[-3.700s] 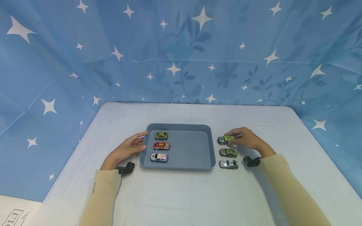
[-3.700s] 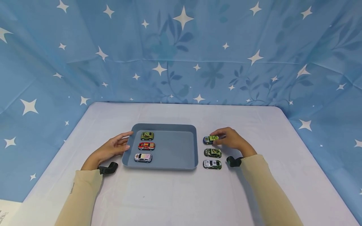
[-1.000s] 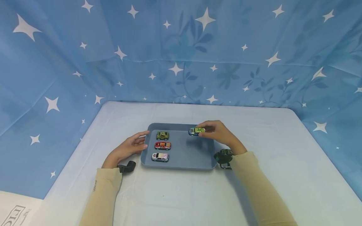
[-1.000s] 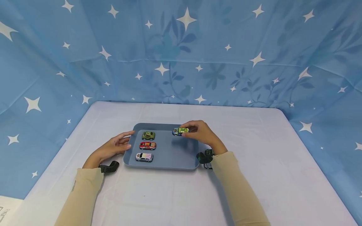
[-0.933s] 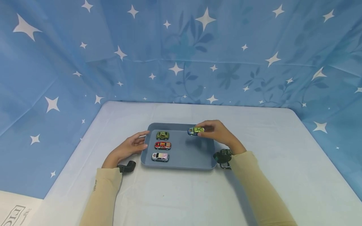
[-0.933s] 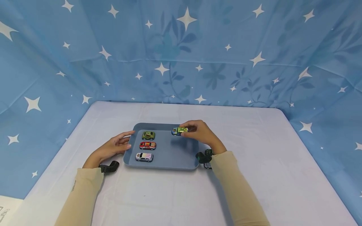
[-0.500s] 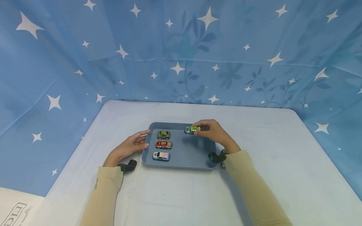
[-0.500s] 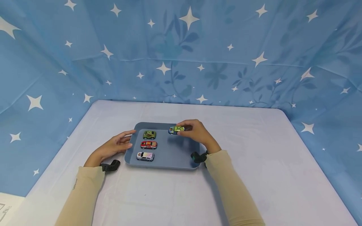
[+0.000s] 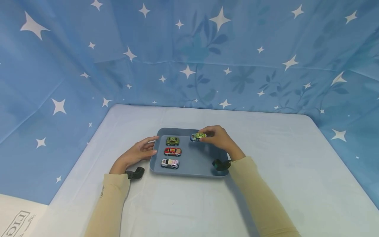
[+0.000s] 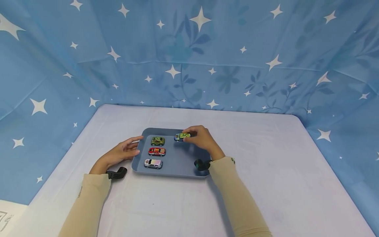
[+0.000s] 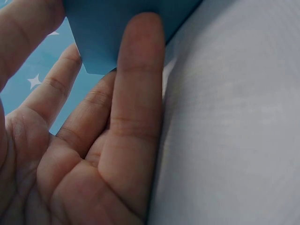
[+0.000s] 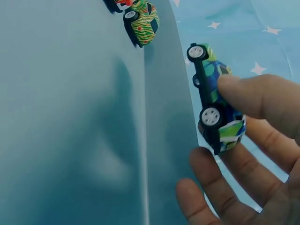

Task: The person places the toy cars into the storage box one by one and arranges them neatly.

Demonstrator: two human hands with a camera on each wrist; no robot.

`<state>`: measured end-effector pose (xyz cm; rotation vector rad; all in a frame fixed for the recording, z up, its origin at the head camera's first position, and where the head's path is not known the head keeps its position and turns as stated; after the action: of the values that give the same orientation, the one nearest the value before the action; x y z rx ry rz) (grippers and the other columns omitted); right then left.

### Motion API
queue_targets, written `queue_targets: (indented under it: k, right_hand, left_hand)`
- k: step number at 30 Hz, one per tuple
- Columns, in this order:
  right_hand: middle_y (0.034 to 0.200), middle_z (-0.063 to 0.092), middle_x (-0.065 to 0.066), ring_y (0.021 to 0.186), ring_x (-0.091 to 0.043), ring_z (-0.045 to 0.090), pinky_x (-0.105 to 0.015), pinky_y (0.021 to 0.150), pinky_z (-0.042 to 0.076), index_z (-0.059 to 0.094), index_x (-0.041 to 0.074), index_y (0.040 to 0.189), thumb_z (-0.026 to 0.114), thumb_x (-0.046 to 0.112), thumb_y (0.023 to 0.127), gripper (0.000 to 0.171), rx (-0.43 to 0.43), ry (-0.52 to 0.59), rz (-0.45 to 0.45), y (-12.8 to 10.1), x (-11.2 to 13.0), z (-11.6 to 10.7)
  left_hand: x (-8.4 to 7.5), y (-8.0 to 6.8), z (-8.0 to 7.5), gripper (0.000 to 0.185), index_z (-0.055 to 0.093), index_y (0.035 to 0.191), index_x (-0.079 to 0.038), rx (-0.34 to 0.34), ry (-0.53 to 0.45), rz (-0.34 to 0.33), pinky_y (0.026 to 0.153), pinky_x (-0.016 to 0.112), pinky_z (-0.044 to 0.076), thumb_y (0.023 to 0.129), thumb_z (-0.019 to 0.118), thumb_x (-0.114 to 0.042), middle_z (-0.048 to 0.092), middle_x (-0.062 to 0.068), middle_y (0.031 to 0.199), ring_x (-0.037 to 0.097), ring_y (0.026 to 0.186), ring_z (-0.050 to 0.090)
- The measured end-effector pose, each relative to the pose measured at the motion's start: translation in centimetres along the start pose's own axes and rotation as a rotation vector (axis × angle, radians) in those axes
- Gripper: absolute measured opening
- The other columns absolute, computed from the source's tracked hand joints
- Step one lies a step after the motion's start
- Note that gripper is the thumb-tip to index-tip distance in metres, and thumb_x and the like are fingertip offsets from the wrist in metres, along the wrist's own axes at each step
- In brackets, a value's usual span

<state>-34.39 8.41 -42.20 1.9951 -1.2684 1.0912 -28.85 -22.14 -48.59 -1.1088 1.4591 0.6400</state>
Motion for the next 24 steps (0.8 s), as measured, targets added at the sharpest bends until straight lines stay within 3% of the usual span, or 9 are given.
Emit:
queue_targets:
  k: [24]
  right_hand:
    - [0.123, 0.077, -0.018, 0.116, -0.036, 0.072, -0.046, 0.092, 0.058, 0.08, -0.001, 0.117, 0.083, 0.003, 0.094, 0.023, 0.015, -0.14, 0.087, 1.4, -0.5, 2.4]
  left_hand:
    - [0.0, 0.1, -0.1, 0.076, 0.027, 0.171, -0.003, 0.008, -0.021, 0.008, 0.117, 0.056, 0.046, 0.107, 0.066, -0.013, 0.038, 0.033, 0.167, 0.048, 0.152, 0.043]
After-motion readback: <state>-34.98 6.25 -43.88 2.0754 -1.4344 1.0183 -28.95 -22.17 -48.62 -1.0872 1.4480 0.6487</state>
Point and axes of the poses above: each hand's wrist, its own y-axis towards the middle knuckle, its own z-axis out of the palm, x = y × z, the point moved 8 cm from there along y, towards the middle knuckle
